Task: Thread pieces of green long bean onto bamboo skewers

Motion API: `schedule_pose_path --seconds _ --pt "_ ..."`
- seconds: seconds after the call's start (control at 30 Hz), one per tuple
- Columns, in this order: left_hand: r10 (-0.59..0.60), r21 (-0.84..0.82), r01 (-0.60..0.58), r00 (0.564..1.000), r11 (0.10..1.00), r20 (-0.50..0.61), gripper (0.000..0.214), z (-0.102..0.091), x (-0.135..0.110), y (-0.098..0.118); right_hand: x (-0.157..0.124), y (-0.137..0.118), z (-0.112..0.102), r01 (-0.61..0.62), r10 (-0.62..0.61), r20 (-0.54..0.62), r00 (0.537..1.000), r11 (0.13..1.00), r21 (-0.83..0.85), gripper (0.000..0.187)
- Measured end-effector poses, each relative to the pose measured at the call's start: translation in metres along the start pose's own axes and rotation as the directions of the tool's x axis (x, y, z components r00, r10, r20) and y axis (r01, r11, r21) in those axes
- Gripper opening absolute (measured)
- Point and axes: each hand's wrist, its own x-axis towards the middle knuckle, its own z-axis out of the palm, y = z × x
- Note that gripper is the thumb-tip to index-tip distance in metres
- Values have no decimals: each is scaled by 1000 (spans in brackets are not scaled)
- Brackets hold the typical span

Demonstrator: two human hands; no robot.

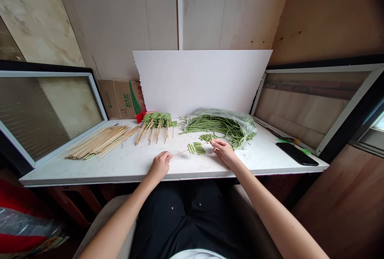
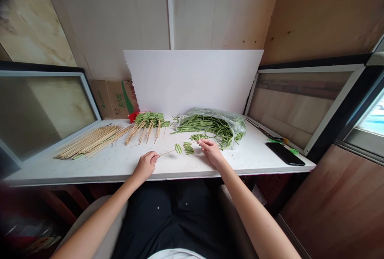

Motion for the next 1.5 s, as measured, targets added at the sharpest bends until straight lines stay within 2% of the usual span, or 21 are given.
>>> schedule_pose_path --seconds 0.7,0.93,1.13,1.37,1.5 --pt "4 1 -4 1000 1000 4 23 1 -1 -1 -6 -4 7 29 -31 -47 998 998 -52 39" --pt "-45 -7 44 999 999 -32 21 -4 2 2 -6 -7 9 22 -22 6 1000 999 -38 39" --pt "-33 -17 33 999 999 -23 21 -2 2 0 -5 -5 8 35 -35 5 999 999 -27 38" --pt "-16 -18 16 1000 1000 0 22 -1 1 -1 0 4 4 80 -88 -60 994 988 -129 39" --pt "-15 1 15 1000 1000 7 22 -2 0 -2 1 7 2 137 -150 -42 988 965 -223 37"
